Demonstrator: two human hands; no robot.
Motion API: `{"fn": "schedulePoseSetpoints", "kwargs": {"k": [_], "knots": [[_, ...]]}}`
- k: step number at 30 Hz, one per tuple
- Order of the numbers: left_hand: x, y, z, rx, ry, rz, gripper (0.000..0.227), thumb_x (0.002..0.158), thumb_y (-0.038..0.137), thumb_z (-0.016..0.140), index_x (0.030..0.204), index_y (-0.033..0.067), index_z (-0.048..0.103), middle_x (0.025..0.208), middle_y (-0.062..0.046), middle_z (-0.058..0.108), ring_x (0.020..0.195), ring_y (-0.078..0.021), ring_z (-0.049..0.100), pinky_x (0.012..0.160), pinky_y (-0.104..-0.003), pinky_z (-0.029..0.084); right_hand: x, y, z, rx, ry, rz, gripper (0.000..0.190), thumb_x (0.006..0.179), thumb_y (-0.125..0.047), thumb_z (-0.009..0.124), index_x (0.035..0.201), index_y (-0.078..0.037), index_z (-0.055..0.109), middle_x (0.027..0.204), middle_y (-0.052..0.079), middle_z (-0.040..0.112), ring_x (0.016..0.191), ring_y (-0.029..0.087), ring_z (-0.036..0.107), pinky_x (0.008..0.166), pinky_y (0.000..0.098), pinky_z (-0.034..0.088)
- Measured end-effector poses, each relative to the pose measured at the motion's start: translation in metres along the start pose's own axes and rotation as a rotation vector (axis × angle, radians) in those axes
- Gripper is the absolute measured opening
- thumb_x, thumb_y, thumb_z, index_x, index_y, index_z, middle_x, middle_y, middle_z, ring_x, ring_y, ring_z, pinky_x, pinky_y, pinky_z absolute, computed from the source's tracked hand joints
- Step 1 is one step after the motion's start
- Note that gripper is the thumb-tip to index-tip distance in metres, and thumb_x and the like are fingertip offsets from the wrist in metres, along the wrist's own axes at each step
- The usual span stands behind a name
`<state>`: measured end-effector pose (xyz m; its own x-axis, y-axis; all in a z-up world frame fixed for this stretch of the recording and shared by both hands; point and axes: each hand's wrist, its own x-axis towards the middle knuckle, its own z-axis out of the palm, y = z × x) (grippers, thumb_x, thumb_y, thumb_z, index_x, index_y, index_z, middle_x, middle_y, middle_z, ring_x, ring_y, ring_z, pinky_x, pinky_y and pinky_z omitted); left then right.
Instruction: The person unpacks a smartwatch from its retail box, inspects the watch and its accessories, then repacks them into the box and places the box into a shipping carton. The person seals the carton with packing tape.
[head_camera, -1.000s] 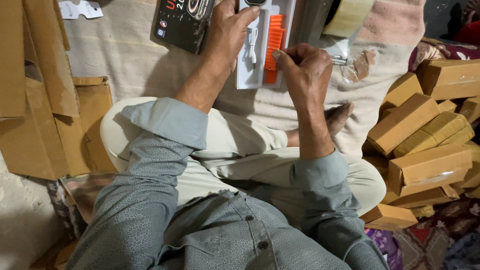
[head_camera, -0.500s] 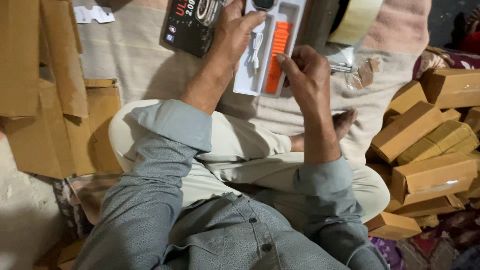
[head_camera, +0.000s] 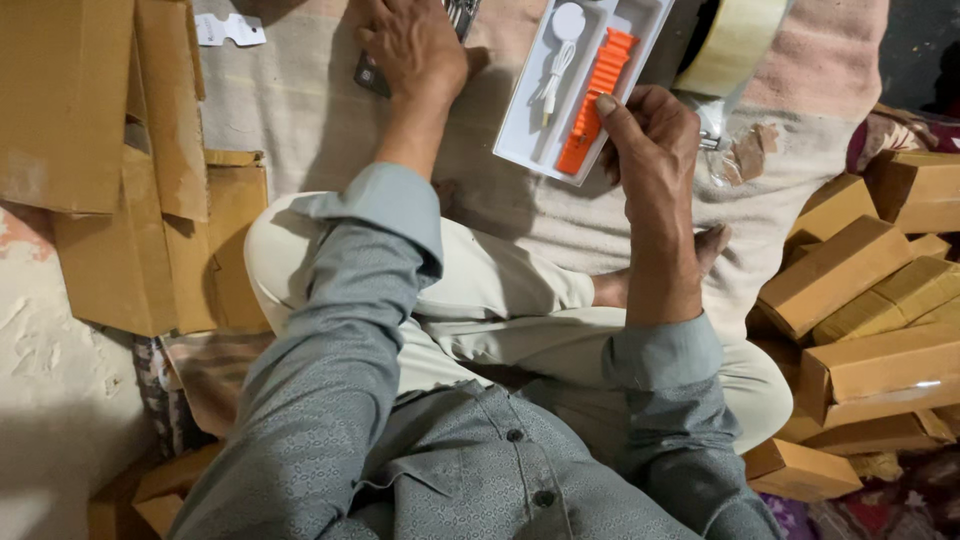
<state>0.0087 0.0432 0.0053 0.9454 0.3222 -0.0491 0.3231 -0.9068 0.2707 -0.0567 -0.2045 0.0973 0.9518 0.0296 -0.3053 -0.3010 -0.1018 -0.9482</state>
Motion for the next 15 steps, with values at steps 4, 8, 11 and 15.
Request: {"fn": "schedulePoseSetpoints", "kwargs": {"k": [4, 8, 11, 15], "knots": [[0.007, -0.004, 0.008, 0.031, 0.107, -0.023, 0.073, 0.063, 0.041, 0.091, 0.12, 0.0056, 0.063, 0.13, -0.027, 0.056, 0.125, -0.0465, 0.049, 0.098, -0.056, 0.044, -0.002, -0.002, -0.003, -0.013, 0.023, 0.009, 0.026, 0.1, -0.019, 0.074, 0.1, 0.005, 0.065, 0.072, 0.004, 0.064, 0.051, 0.008, 0.055, 0.042, 0.0229, 0.042], [0.005, -0.008, -0.007, -0.442, -0.039, 0.017, 0.075, 0.076, 0.053, 0.087, 0.128, 0.0049, 0.062, 0.132, -0.021, 0.058, 0.128, -0.0386, 0.054, 0.11, -0.049, 0.043, -0.001, 0.005, -0.004, -0.016, 0.032, -0.019, 0.026, 0.1, -0.02, 0.073, 0.103, 0.004, 0.066, 0.072, 0.004, 0.065, 0.052, 0.007, 0.055, 0.045, 0.0227, 0.044], [-0.005, 0.004, -0.027, -0.816, -0.119, 0.086, 0.086, 0.081, 0.062, 0.085, 0.132, 0.0, 0.056, 0.136, -0.024, 0.056, 0.128, -0.0373, 0.057, 0.107, -0.046, 0.048, 0.004, 0.007, -0.003, 0.008, 0.029, 0.024, 0.026, 0.099, -0.02, 0.073, 0.102, 0.004, 0.065, 0.071, 0.004, 0.064, 0.05, 0.008, 0.054, 0.043, 0.0231, 0.043], [-0.028, 0.027, -0.043, -0.787, -0.22, 0.192, 0.083, 0.082, 0.064, 0.082, 0.136, 0.0067, 0.056, 0.134, -0.022, 0.06, 0.127, -0.0354, 0.061, 0.106, -0.045, 0.053, 0.008, 0.01, 0.0, 0.044, 0.011, 0.046, 0.026, 0.099, -0.02, 0.074, 0.101, 0.005, 0.065, 0.073, 0.004, 0.065, 0.05, 0.008, 0.054, 0.042, 0.0236, 0.042]]}}
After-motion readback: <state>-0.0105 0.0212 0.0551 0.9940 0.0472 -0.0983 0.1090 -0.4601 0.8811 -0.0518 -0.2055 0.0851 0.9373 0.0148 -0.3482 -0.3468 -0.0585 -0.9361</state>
